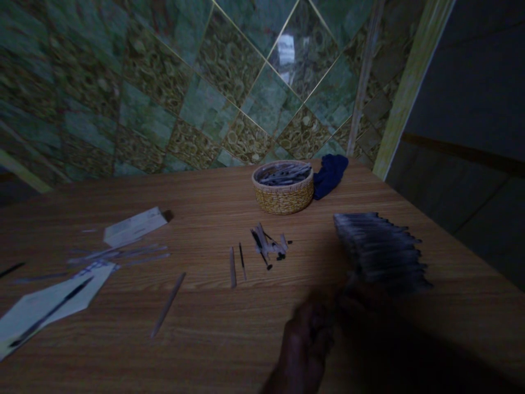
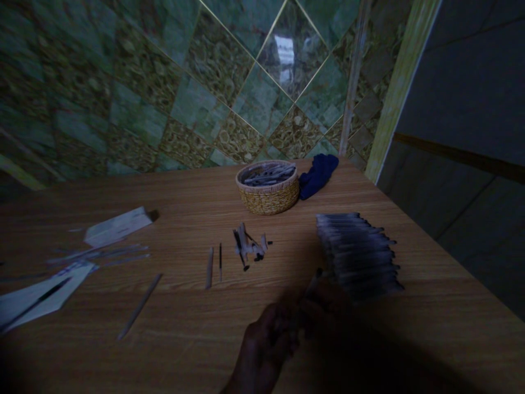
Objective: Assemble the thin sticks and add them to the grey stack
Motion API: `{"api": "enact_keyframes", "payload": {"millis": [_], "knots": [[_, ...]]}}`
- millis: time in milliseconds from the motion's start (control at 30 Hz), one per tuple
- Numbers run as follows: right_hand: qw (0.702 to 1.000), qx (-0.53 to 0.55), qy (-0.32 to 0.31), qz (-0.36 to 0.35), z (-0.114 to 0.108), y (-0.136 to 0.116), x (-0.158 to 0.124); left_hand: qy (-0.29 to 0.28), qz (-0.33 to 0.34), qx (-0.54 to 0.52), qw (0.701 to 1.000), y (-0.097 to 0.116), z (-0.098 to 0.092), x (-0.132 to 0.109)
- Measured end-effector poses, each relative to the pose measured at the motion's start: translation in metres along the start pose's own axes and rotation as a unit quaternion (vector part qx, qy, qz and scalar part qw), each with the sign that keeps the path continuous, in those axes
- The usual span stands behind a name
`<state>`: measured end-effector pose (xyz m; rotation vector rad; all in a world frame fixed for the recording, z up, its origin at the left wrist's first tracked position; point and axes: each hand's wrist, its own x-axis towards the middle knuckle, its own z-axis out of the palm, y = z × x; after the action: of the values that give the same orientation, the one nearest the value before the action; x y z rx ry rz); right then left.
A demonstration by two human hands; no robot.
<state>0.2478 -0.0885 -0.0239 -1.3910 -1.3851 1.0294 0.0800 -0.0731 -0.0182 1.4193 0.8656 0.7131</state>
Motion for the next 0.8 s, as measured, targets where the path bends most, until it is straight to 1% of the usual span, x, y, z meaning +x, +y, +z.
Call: {"api": "enact_keyframes", "payload": {"millis": [167,367,433,567,667,733,800], "knots": [[1.000,-0.005,-0.004,0.008,0.001,-0.003,0.001,-0.008,0.019,0.009,1.000,-0.001,-0.001,-0.001],[0.996,-0.080,0.031,-0.011,0.002,-0.010,0.000,-0.009,0.041,-0.008,0.999,-0.008,0.000,0.003],[0.991,-0.126,0.031,-0.040,0.000,-0.008,-0.001,-0.005,0.052,0.019,0.998,-0.010,-0.001,0.004],[0.966,-0.229,0.018,-0.119,0.000,-0.003,-0.004,0.013,0.097,0.134,0.986,-0.016,-0.006,0.004],[0.949,-0.280,-0.003,-0.143,0.004,-0.006,-0.005,0.032,0.133,0.191,0.972,-0.021,-0.007,0.005],[0.945,-0.291,-0.018,-0.148,0.008,-0.009,-0.007,0.034,0.128,0.204,0.970,-0.023,-0.007,0.005],[0.948,-0.282,-0.033,-0.146,0.011,-0.010,-0.009,0.027,0.117,0.212,0.970,-0.023,-0.006,0.004]]}}
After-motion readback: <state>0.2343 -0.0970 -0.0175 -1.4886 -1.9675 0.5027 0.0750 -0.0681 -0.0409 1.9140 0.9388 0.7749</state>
